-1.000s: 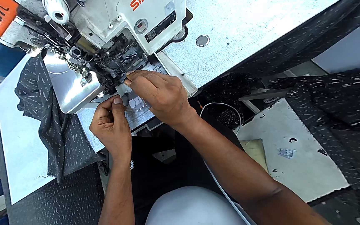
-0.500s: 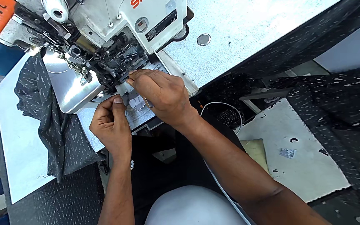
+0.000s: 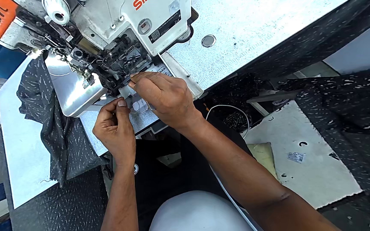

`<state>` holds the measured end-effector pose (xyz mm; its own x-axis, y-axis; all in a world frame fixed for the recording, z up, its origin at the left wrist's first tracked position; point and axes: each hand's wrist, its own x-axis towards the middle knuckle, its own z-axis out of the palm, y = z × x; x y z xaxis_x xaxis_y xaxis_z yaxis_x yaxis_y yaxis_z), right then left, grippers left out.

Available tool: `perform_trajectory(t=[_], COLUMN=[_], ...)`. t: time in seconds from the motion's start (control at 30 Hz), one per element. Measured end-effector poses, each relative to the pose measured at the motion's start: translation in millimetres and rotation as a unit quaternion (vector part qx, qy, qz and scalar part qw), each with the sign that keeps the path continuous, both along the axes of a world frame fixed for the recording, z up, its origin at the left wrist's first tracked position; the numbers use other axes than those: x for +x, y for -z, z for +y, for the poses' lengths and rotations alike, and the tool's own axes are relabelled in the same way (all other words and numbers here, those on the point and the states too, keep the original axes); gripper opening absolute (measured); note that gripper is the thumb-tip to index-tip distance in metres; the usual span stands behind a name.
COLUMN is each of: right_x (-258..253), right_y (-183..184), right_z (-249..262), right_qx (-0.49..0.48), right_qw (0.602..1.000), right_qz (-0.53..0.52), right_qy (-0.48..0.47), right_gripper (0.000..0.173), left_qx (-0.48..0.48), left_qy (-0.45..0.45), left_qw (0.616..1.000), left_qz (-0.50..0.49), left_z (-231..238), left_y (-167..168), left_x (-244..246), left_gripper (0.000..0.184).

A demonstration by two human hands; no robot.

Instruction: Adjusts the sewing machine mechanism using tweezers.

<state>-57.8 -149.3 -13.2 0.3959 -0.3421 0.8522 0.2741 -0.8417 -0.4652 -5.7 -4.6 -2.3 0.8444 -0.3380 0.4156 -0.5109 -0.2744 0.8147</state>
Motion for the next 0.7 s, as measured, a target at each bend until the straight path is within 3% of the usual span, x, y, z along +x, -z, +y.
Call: perform_trajectory(t=[0.47, 0.6, 0.7], right_x=[-3, -16, -26], right_y=[3, 3, 4], right_z=[-1, -3, -3], right_qx=[0.022, 0.04, 0.046], right_qw=[0.999, 0.995, 0.992], right_qz=[-0.037, -0.069, -0.082], right_qy=[-0.024, -0.052, -0.088], right_gripper=[0.006, 0.003, 0.002], left_qx=[0.008, -0.021, -0.099], left_qy=[0.01, 0.04, 0.078], left_qw=[1.0, 0.992, 0.962], left_qz=[0.009, 0.116, 0.243], left_z=[4, 5, -6], left_y=[-2, -18, -32], left_x=[-2, -9, -12], left_gripper=[0.014, 0.024, 0.028])
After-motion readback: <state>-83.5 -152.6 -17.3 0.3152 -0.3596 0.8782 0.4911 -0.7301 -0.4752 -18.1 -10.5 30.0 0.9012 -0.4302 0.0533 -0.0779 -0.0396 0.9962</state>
